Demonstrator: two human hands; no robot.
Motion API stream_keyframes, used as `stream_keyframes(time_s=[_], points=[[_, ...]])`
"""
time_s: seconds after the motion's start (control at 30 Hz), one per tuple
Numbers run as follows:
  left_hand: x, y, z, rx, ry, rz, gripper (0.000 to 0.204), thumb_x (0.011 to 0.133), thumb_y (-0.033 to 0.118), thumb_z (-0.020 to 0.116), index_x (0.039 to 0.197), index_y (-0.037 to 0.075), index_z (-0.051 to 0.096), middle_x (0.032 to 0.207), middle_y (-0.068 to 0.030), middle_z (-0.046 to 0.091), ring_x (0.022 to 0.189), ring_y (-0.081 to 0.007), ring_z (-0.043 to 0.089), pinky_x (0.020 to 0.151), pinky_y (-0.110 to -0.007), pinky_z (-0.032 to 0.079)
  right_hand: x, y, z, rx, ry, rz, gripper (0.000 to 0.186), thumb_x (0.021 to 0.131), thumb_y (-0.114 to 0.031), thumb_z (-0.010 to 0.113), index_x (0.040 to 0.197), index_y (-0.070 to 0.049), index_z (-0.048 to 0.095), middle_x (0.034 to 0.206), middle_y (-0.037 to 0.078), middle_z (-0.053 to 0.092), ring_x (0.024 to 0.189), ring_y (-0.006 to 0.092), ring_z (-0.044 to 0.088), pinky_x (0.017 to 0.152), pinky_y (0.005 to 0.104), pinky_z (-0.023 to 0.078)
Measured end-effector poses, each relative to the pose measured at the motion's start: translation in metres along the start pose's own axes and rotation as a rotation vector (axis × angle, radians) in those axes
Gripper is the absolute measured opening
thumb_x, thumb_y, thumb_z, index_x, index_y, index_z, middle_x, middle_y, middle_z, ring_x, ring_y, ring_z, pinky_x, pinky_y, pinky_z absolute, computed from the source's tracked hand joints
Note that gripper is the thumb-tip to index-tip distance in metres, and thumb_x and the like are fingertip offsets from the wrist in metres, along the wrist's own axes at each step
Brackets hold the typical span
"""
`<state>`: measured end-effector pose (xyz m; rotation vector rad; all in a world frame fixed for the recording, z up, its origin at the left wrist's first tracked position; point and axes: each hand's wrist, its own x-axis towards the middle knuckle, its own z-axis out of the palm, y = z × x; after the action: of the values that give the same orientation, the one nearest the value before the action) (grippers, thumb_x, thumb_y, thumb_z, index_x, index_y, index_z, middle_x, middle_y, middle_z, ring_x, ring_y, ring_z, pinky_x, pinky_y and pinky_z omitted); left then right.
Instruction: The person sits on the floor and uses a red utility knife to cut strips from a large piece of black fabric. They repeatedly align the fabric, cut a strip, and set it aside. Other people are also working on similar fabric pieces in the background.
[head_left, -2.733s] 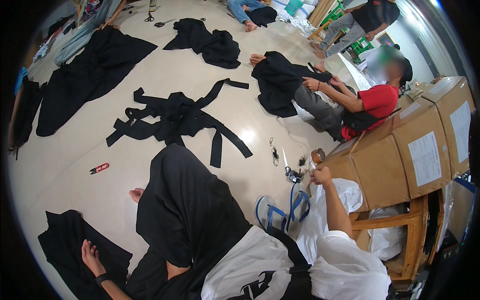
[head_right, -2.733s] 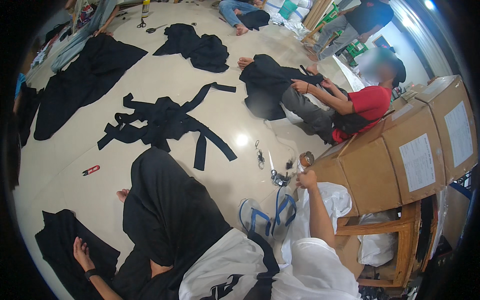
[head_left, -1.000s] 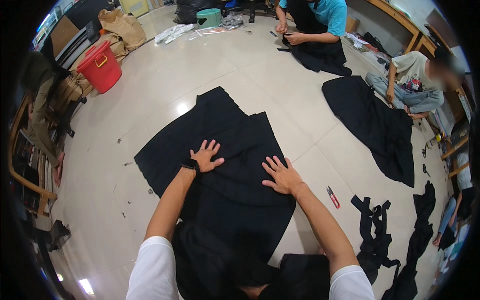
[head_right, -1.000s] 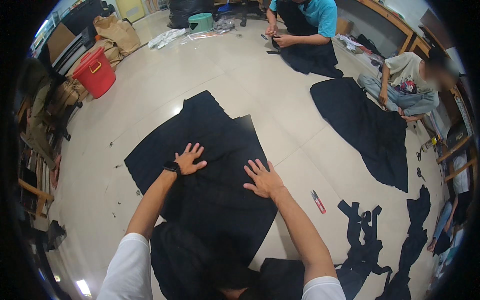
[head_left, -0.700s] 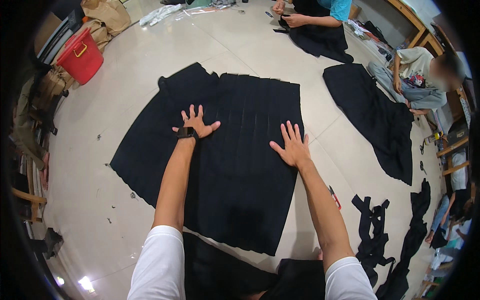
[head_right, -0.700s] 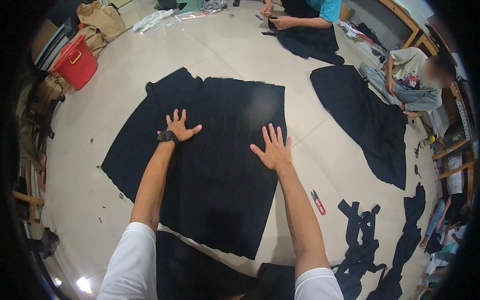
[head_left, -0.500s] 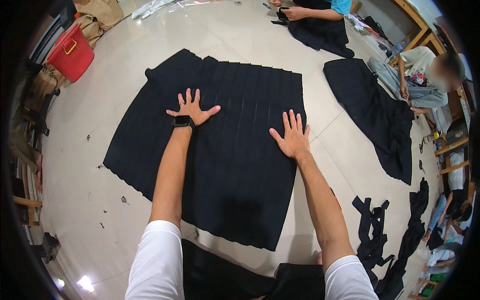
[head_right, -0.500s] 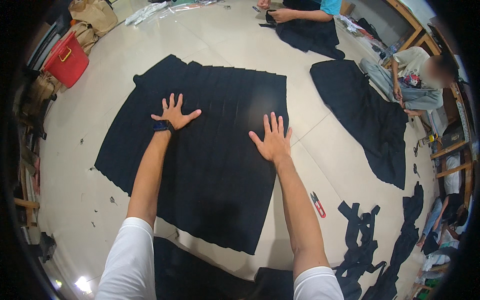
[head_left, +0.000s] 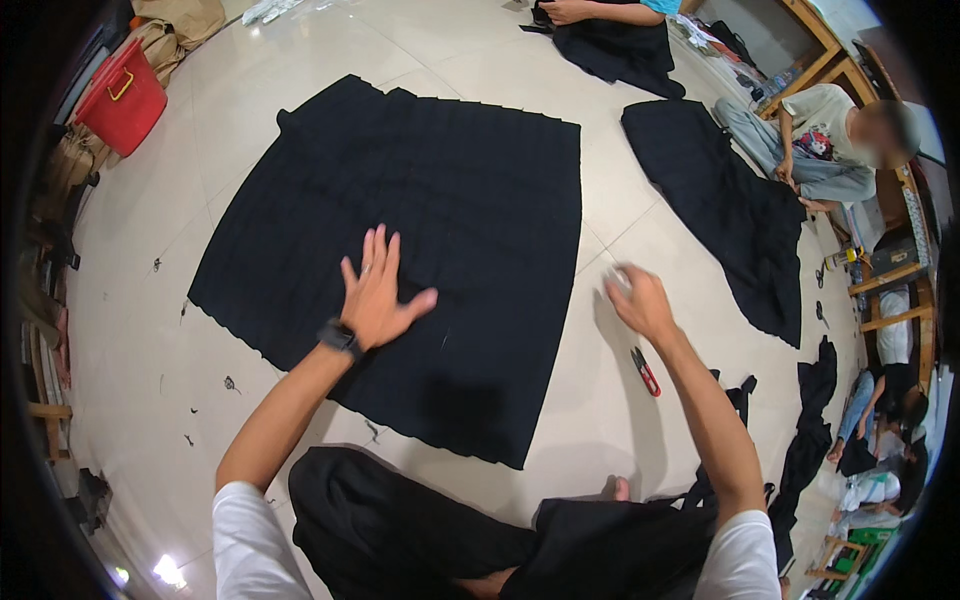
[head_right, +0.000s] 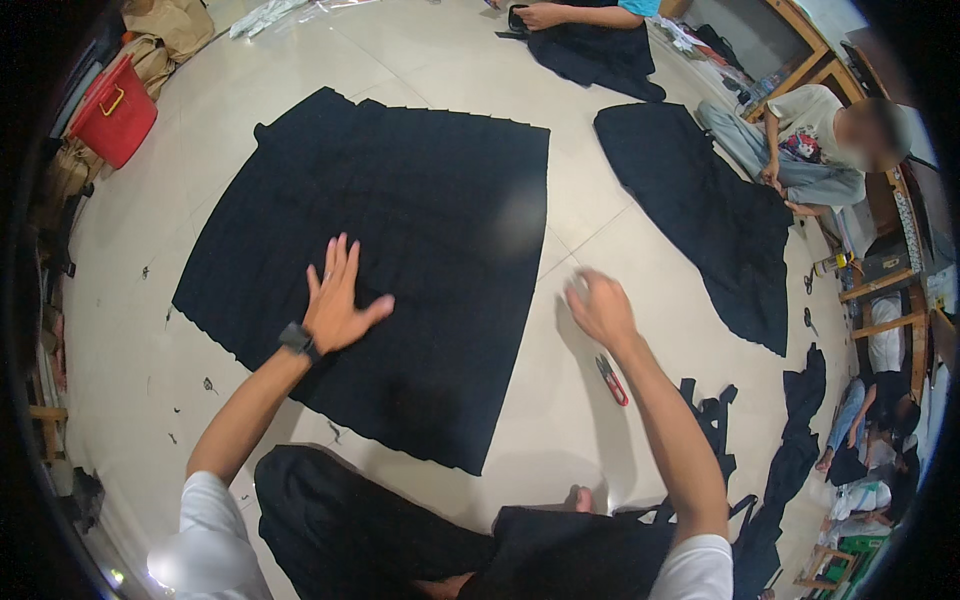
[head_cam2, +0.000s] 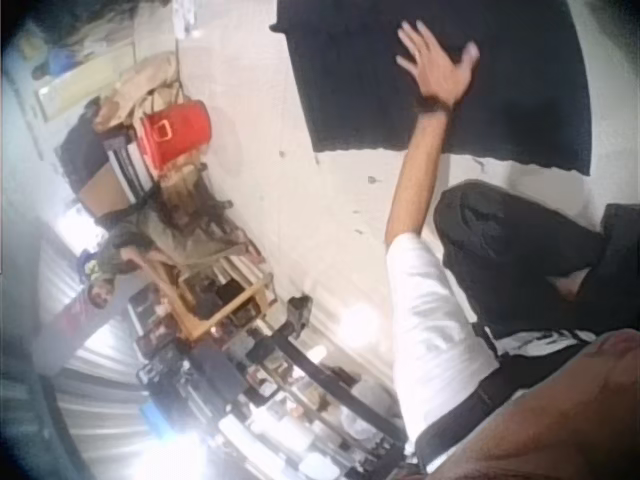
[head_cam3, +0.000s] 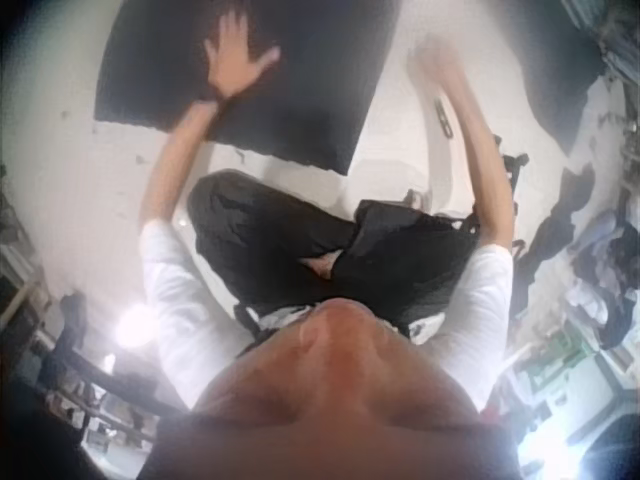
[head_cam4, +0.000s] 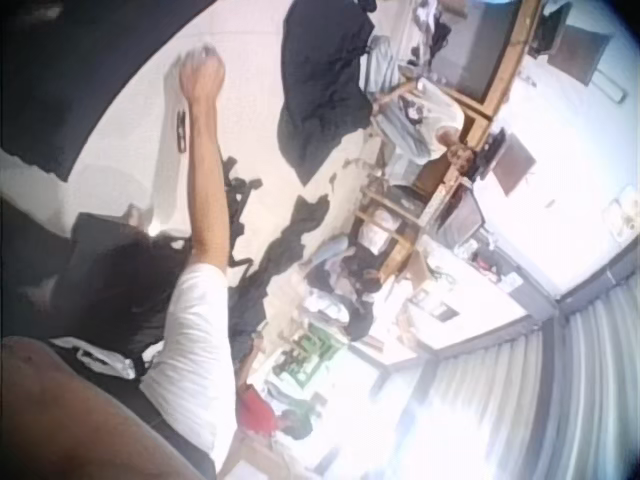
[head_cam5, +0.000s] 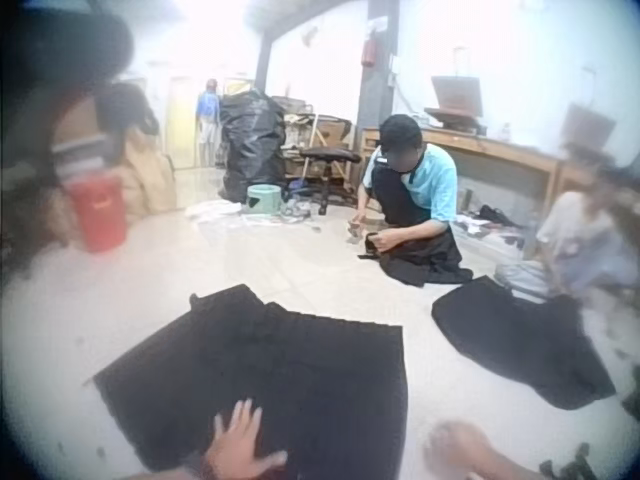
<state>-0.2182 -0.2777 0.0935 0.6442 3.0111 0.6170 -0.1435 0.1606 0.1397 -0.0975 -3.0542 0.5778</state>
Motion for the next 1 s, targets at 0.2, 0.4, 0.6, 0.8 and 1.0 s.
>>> stream_keyframes(time_s=[0.2, 0.4, 0.6, 0.8, 1.0], points=[[-0.113, -0.007, -0.046, 0.159, -0.416, -0.230, 0.151, 0.064, 0.092, 0.066, 0.161, -0.007, 0.007, 0.170, -0.0281, 0.001, 0.158, -0.0441, -0.001, 0.113, -0.079, 0.012, -0.159, 0.032, -0.040, -0.090, -0.199, 0.190, 0.047, 0.085, -0.035, 0.080, 0.102, 0.006, 0.063, 0.097, 0.026, 0.068, 0.091, 0.0431, 0.068, 0.084, 0.0472, 0.054], [-0.119, 0.023, -0.070, 0.263, -0.586, -0.381, 0.145, 0.066, 0.088, 0.069, 0.161, -0.006, 0.012, 0.169, -0.0277, 0.009, 0.157, -0.0452, 0.010, 0.113, -0.076, 0.022, -0.199, 0.038, -0.007, -0.003, -0.172, 0.178, 0.040, 0.081, -0.017, 0.079, 0.108, 0.006, 0.060, 0.099, 0.025, 0.067, 0.096, 0.0428, 0.066, 0.085, 0.0501, 0.055], [-0.106, 0.100, -0.041, 0.490, -0.315, 0.273, 0.120, 0.073, 0.066, 0.080, 0.159, -0.001, 0.028, 0.167, -0.0259, 0.020, 0.156, -0.0430, 0.019, 0.112, -0.074, 0.029, -0.197, 0.030, 0.000, -0.035, -0.120, 0.140, 0.037, 0.084, -0.014, 0.077, 0.111, 0.005, 0.060, 0.098, 0.026, 0.062, 0.092, 0.0443, 0.064, 0.083, 0.0514, 0.054], [-0.103, 0.166, 0.007, 0.141, -0.631, 0.480, 0.121, 0.067, 0.034, 0.094, 0.163, 0.010, 0.023, 0.171, -0.0220, 0.004, 0.158, -0.0425, 0.009, 0.110, -0.081, 0.026, -0.197, 0.022, 0.007, 0.033, 0.033, -0.028, 0.028, 0.088, -0.012, 0.072, 0.109, 0.004, 0.063, 0.101, 0.023, 0.061, 0.093, 0.0414, 0.062, 0.084, 0.0490, 0.052], [-0.128, 0.181, 0.007, 0.167, -0.791, 0.582, 0.121, 0.068, 0.022, 0.094, 0.164, 0.016, 0.020, 0.173, -0.0162, 0.002, 0.159, -0.0403, 0.004, 0.109, -0.083, 0.026, -0.191, 0.020, 0.014, 0.038, -0.110, -0.005, 0.030, 0.087, -0.002, 0.067, 0.116, 0.004, 0.062, 0.095, 0.022, 0.061, 0.091, 0.0412, 0.063, 0.083, 0.0506, 0.053]])
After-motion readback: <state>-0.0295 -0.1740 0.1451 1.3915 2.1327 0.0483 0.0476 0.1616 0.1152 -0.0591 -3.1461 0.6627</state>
